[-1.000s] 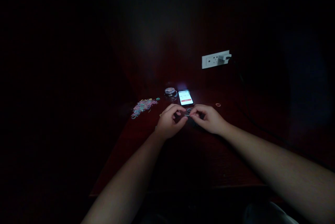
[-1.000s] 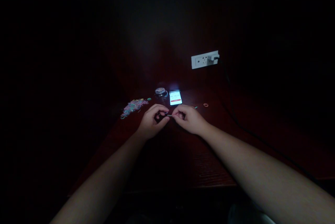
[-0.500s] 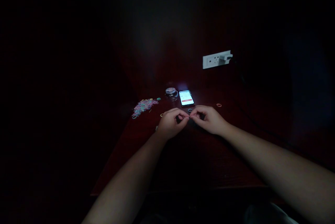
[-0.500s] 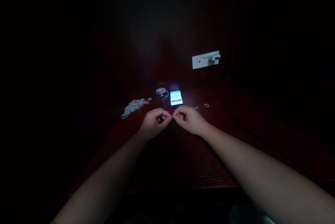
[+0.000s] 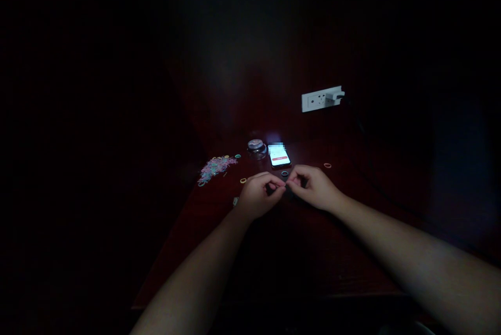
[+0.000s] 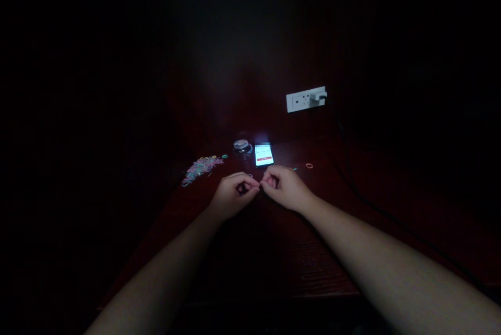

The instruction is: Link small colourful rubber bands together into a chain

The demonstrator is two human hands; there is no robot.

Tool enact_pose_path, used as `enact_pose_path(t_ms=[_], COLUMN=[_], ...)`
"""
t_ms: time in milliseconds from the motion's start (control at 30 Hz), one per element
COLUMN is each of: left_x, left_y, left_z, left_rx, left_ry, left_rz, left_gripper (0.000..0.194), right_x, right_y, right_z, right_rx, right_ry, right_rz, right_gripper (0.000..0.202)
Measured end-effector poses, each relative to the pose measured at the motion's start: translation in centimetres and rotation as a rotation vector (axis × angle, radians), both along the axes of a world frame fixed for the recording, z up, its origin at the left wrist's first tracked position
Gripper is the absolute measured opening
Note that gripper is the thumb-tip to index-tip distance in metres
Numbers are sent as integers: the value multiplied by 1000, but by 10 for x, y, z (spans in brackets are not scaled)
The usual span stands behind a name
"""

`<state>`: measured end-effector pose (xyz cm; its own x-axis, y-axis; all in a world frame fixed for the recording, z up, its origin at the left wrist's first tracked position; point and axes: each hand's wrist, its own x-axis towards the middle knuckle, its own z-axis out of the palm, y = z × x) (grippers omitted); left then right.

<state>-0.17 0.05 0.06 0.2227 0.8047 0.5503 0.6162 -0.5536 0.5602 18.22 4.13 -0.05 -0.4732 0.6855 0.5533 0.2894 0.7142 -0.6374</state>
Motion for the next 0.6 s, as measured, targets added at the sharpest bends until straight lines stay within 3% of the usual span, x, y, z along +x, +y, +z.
enact_pose_path(t_ms=[400, 600], left_x=[-20, -31], left_y=[9, 20], left_z=[3, -5], left_rx=[27, 19], left_ry=[31, -11], left_rz=[53, 168], left_gripper=[10, 14], right_x=[3, 2], right_y=[2, 1], right_z=[3, 4], right_rx=[104, 106], right_ry=[-46, -20], right_rz=[2, 9], right_gripper=[12, 10])
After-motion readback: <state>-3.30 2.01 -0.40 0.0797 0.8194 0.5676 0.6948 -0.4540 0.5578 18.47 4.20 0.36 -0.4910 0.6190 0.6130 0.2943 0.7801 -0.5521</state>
